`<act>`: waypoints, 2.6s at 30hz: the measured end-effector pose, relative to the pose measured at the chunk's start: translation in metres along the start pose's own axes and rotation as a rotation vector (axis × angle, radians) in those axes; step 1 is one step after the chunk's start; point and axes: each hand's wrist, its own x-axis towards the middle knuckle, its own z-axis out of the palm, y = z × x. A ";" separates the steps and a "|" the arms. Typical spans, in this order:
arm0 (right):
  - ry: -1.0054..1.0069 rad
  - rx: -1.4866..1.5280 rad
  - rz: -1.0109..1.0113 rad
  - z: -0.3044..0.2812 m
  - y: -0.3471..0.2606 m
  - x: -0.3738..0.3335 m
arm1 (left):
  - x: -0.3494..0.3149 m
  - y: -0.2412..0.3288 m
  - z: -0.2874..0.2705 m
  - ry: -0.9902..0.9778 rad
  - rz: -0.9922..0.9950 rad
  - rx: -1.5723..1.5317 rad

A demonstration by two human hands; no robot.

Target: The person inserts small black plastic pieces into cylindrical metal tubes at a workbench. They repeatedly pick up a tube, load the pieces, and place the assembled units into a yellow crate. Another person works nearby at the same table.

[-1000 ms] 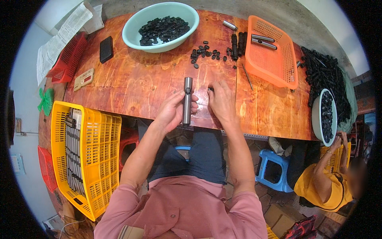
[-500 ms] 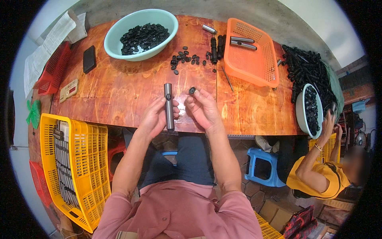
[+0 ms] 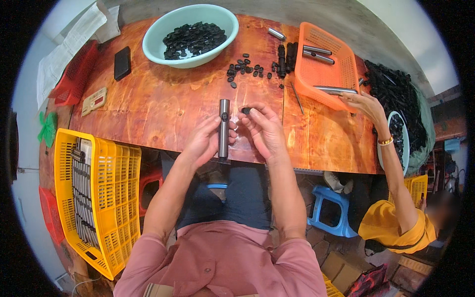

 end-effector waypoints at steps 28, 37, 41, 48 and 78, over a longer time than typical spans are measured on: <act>-0.058 -1.352 -0.866 0.025 0.030 -0.013 | -0.003 0.000 0.003 -0.020 -0.004 0.072; -0.021 -1.381 -0.993 0.020 0.036 -0.013 | -0.004 0.001 0.006 -0.014 -0.003 0.110; -0.003 -1.415 -0.983 0.019 0.038 -0.016 | -0.006 0.001 0.006 -0.030 -0.034 0.118; -0.044 -1.438 -0.971 0.024 0.036 -0.015 | -0.005 -0.001 0.004 -0.022 -0.030 0.096; -0.029 -0.615 0.018 0.037 0.014 -0.012 | -0.010 0.003 0.001 -0.061 -0.078 0.260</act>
